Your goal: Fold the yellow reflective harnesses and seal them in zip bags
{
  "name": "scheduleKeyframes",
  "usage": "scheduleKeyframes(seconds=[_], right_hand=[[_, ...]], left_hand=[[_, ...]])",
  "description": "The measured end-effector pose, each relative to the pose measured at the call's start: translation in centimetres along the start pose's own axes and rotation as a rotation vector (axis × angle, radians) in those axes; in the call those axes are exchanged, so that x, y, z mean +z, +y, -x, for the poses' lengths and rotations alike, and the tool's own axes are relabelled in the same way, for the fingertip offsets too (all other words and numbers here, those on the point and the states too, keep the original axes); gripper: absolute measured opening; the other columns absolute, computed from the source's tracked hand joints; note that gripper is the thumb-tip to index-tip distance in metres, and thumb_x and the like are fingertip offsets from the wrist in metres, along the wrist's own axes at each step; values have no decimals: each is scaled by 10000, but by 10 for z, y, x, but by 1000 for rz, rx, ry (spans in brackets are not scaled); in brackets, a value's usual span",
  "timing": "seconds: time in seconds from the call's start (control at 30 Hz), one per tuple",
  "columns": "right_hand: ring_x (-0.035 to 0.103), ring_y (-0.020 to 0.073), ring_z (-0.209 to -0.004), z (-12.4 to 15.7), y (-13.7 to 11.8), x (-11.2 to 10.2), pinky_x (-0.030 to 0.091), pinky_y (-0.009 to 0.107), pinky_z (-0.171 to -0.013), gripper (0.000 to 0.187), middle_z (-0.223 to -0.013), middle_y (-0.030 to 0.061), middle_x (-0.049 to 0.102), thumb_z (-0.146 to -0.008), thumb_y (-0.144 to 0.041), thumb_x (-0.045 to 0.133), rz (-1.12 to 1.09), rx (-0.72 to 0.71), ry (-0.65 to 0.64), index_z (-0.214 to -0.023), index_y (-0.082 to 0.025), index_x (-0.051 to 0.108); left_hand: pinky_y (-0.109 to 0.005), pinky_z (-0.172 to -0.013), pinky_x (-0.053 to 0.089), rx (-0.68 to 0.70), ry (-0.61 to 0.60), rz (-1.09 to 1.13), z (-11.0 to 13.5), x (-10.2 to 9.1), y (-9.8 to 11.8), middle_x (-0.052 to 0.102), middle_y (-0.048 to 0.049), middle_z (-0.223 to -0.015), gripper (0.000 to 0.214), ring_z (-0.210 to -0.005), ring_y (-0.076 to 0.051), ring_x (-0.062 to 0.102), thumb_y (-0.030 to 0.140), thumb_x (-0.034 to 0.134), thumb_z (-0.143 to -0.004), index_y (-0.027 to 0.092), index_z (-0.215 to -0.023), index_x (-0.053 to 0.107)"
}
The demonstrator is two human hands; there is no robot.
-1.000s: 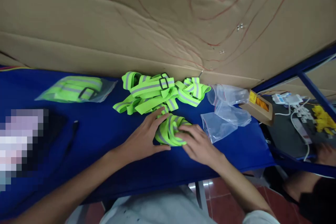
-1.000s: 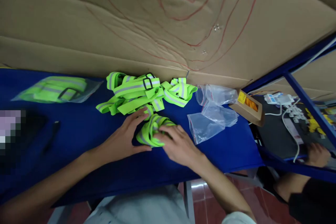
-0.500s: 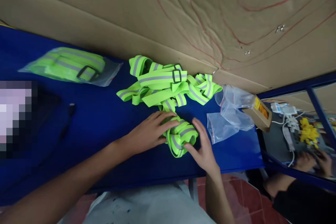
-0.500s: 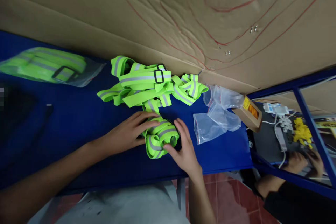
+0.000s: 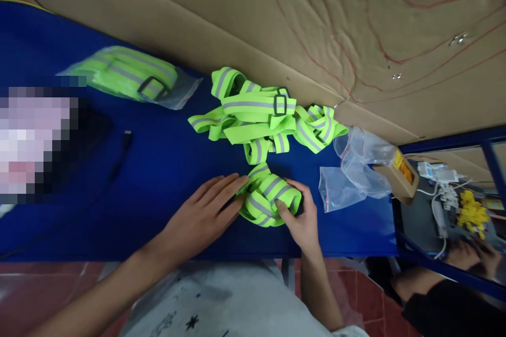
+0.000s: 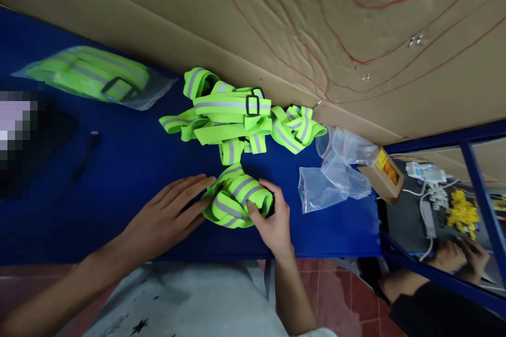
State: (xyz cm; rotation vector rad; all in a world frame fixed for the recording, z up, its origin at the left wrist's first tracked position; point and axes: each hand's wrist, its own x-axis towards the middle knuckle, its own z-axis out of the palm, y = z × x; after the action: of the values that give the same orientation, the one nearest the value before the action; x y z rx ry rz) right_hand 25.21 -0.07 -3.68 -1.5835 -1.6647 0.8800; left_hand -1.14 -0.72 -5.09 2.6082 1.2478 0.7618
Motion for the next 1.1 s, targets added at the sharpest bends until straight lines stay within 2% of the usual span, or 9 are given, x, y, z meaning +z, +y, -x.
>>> scheduleKeyframes(seconds=[0.13, 0.23, 0.4, 0.53, 0.63, 0.8, 0.93, 1.0, 1.1], right_hand=[[646, 265, -1324, 9, -2, 0, 561, 426, -1062, 469, -1407, 120, 658, -829, -178, 701, 28, -115, -6, -1274, -238, 566], [646, 282, -1318, 15, -7, -2, 565, 459, -1051, 450, -1389, 115, 660, -796, -163, 694, 58, -242, 54, -1221, -256, 578], [687, 282, -1201, 20, -2, -2, 568, 466, -1010, 395, -1241, 101, 688, -814, -254, 739, -64, -307, 314, -1170, -263, 569], [726, 227, -952, 15, 15, -1, 597, 366, -808, 394, -1093, 76, 683, -896, -406, 671, -280, -7, 445, -1210, -239, 503], [699, 178, -760, 14, 20, -1, 566, 285, -656, 446, -936, 25, 691, -915, -443, 686, -267, 151, 260, -1259, -232, 497], [727, 258, -1030, 17, -5, -6, 608, 401, -871, 498, -1173, 100, 737, -965, -426, 672, 240, 23, 69, -1406, -239, 539], [476, 313, -1487, 16, -30, -8, 408, 573, -1213, 527, -1567, 110, 526, -1025, -270, 559, 445, -278, -7, -1541, -295, 456], [386, 327, -1557, 12, -36, -5, 344, 610, -1259, 585, -1647, 86, 440, -1023, -261, 556, 478, -389, -182, -1586, -327, 414], [357, 342, -1574, 1, -32, 0, 367, 622, -1251, 572, -1686, 75, 388, -1030, -273, 562, 533, -397, -284, -1583, -345, 437]], left_hand=[[-510, -1138, 531, -167, -92, 484, -11, -9, 12, 475, -178, -1588, 438, -1459, -314, 504, 181, 603, -932, 208, -1351, 477], [-506, -1116, 550, -367, 36, 775, -25, -7, 17, 418, -191, -1605, 573, -1475, -314, 479, 319, 665, -955, 249, -1436, 361], [-421, -1033, 595, -500, -2, 982, -35, 3, 18, 594, -117, -1385, 486, -1271, -245, 645, 300, 657, -974, 275, -1399, 422], [-313, -898, 610, -604, 244, 977, -27, -4, 14, 602, -80, -1305, 372, -1152, -185, 680, 175, 638, -922, 259, -1232, 452], [-264, -856, 595, -627, 467, 906, -18, -15, 8, 583, -59, -1319, 471, -1178, -162, 650, 91, 697, -837, 274, -1178, 429], [-602, -1081, 556, -599, 517, 535, -2, -43, 12, 503, -12, -1535, 652, -1425, -319, 515, 173, 740, -771, 376, -1334, 483], [-604, -1108, 574, -225, 241, 239, -5, -54, 45, 253, 136, -1722, 805, -1436, -303, 530, 154, 628, -841, 521, -1525, 415], [-475, -1024, 643, -55, 38, 304, -16, -43, 61, 470, 37, -1633, 737, -1369, -261, 608, 181, 573, -893, 434, -1566, 410], [-599, -1119, 535, -177, -120, 165, -27, -10, 72, 436, -188, -1646, 703, -1513, -380, 449, 319, 550, -1022, 210, -1651, 256]])
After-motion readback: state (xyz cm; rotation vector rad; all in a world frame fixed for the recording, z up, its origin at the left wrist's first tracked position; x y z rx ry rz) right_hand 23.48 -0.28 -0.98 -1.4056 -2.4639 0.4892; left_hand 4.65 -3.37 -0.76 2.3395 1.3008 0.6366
